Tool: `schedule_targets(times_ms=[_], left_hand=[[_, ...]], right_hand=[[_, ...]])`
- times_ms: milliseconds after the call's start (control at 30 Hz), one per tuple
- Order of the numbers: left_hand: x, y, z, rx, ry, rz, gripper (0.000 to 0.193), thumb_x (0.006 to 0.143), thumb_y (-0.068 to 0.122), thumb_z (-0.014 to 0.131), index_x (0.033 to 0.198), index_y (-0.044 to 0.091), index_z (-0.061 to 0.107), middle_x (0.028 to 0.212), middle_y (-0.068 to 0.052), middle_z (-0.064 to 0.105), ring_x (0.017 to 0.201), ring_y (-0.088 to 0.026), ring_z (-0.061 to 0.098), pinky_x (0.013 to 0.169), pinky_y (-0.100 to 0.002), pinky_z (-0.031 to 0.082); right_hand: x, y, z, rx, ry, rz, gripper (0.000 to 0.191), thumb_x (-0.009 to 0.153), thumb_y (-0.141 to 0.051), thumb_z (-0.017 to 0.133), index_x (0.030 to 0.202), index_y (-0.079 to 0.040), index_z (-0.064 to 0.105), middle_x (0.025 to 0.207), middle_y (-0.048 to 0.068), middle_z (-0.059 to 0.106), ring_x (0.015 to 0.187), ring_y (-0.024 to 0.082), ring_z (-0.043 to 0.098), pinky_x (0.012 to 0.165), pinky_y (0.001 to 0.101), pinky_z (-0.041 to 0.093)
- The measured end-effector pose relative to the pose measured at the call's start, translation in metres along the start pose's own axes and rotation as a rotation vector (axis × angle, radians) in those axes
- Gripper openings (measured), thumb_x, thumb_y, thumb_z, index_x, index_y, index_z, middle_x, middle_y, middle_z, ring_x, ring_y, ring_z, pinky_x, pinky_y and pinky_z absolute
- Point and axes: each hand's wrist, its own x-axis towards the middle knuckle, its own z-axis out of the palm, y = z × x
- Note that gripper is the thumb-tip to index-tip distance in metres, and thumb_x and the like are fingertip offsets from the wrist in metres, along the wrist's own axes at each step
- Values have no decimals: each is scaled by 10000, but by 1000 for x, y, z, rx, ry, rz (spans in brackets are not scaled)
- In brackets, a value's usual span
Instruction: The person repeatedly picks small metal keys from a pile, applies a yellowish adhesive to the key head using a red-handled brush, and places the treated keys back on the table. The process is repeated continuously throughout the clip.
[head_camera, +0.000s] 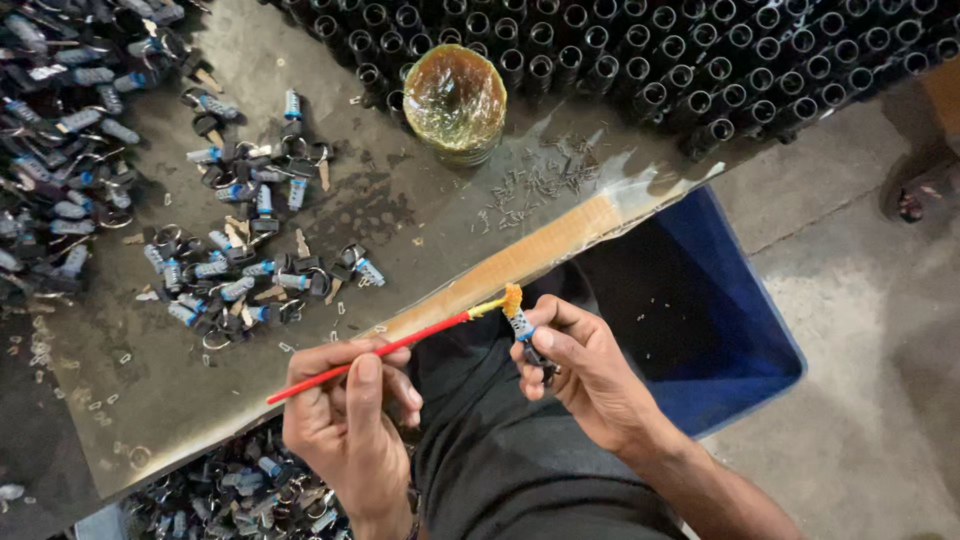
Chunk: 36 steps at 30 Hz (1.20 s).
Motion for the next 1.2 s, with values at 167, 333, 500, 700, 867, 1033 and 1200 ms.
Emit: schedule_targets(times_ms=[167, 333, 500, 700, 867, 1033, 1200], left_hand=[[-1, -2, -4, -61, -23, 77, 112, 1055, 63, 610, 1088, -33, 563, 912, -177, 691, 556, -126, 585, 452, -226, 449], [-1, -2, -4, -29, 28, 59, 130, 1062, 88, 605, 1101, -27, 560, 908, -167, 687, 566, -125, 576, 459, -240, 450], [20, 8, 5, -61, -5, 160, 148, 1123, 135, 579, 1158, -8, 571, 873, -151, 674, 542, -99, 553, 478, -244, 432], [109, 8, 52, 10, -61, 275, 177, 1109, 163, 619, 1150, -7, 595, 952, -153, 727, 565, -116, 594, 459, -258, 448], [108, 17, 31, 579, -18, 98, 254, 999, 211, 676, 1183, 36, 674, 948, -66, 772, 681, -32, 690, 447, -195, 512], [31, 36, -48, 657, 317, 29, 215, 1040, 150, 653, 1201, 7, 647, 899, -97, 750, 564, -69, 596, 473, -190, 429], [-30, 61, -82, 677, 473, 60, 173, 1092, 92, 629, 1216, -26, 655, 981, -132, 734, 653, -84, 605, 573, -198, 455]], right_hand=[[-2, 1, 0, 12, -22, -2, 191, 940, -162, 725, 1045, -65, 598, 898, 104, 698, 686, 121, 631, 618, 298, 544], [-2, 3, -3, 15, -24, 2, 185, 948, -161, 726, 1041, -66, 597, 896, 103, 695, 692, 122, 631, 614, 299, 542], [-2, 4, -8, 15, -45, -26, 188, 948, -151, 728, 1059, -59, 608, 911, 112, 699, 706, 135, 634, 631, 303, 534], [-2, 10, -14, -147, -67, -143, 196, 945, -120, 720, 1090, -24, 629, 946, 138, 703, 776, 192, 662, 703, 336, 548], [-15, 3, -21, -349, -5, -150, 271, 947, -105, 679, 1173, 46, 684, 1015, 154, 738, 873, 205, 694, 799, 355, 573], [-15, -2, -22, -537, -35, 2, 391, 930, -119, 651, 1287, 38, 685, 1128, 137, 771, 990, 187, 723, 903, 338, 571], [2, 19, 0, -691, -303, 251, 433, 919, -144, 686, 1314, 34, 669, 1150, 114, 763, 1039, 141, 708, 950, 311, 559]])
